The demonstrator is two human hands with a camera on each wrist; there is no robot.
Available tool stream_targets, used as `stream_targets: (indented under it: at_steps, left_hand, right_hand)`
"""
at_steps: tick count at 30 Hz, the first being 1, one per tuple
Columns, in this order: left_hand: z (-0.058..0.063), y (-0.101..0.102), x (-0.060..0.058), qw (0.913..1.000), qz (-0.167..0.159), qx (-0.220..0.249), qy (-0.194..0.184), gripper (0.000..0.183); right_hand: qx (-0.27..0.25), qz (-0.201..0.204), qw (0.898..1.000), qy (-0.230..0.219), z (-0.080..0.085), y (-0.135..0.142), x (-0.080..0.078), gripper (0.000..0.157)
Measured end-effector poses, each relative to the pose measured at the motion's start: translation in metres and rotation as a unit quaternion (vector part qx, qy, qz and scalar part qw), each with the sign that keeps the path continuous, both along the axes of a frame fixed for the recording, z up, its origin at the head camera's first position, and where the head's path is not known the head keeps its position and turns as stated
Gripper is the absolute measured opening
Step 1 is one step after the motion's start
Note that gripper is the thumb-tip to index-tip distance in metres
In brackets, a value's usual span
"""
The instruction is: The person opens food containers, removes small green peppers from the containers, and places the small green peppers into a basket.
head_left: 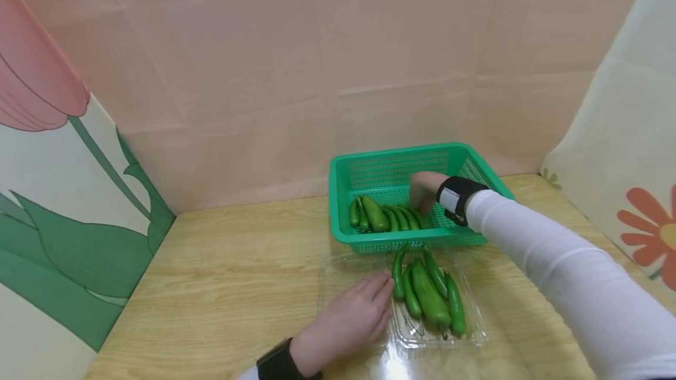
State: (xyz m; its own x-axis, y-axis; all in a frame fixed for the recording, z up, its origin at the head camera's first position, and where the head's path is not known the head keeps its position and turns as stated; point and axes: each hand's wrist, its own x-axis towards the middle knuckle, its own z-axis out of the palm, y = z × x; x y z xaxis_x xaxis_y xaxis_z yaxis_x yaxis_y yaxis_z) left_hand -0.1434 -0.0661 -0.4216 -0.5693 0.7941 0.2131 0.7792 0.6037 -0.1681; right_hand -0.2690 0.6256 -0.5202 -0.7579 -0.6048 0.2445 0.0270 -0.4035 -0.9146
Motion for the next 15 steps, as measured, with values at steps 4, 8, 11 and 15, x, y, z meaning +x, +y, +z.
stream_targets:
  at_steps: [4, 8, 11, 15]
  left_hand:
    - [0.0, 0.0, 0.0, 1.0, 0.001, -0.001, 0.001, 0.05]
    - [0.0, 0.0, -0.001, 0.9999, -0.003, -0.001, 0.012, 0.05]
    - [0.0, 0.0, -0.001, 0.9998, -0.006, 0.0, 0.02, 0.049]
    - [-0.001, 0.0, -0.002, 0.9998, -0.006, 0.0, 0.02, 0.049]
  right_hand:
    - [0.063, -0.033, 0.996, 0.062, -0.001, 0.0, 0.002, 0.068]
    - [0.052, -0.03, 0.996, 0.067, -0.003, 0.001, 0.001, 0.068]
    - [0.023, -0.023, 0.996, 0.083, -0.008, 0.002, -0.001, 0.075]
    - [0.058, -0.063, 0.985, 0.149, -0.015, 0.005, -0.003, 0.094]
